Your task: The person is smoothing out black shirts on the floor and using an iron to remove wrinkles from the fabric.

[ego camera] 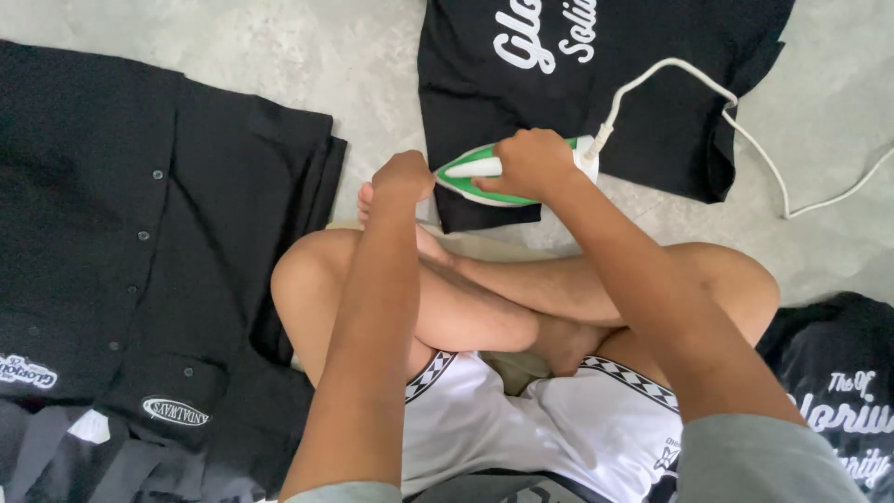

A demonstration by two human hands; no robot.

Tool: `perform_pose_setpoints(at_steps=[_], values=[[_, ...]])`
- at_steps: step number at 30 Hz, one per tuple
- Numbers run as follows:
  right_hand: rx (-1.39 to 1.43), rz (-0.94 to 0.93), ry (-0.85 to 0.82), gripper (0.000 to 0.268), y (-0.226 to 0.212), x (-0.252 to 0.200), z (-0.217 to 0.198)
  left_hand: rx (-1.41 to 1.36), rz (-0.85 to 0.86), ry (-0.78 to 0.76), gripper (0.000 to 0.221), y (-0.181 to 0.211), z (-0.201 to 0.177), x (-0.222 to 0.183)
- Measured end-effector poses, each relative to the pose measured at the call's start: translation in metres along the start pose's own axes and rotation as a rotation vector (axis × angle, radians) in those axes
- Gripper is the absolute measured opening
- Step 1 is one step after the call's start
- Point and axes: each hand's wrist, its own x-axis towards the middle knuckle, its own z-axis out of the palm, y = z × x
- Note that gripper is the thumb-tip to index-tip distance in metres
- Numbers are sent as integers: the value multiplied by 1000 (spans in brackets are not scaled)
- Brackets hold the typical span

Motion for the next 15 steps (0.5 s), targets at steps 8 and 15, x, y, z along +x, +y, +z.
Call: perform_pose_setpoints(at_steps=[8, 15], values=[[3, 87, -23, 63, 8, 1, -4, -81, -34, 35, 35, 0, -6, 12], [-41, 18, -29, 63, -2, -5, 5, -67, -60, 44, 34, -5, 1, 17]])
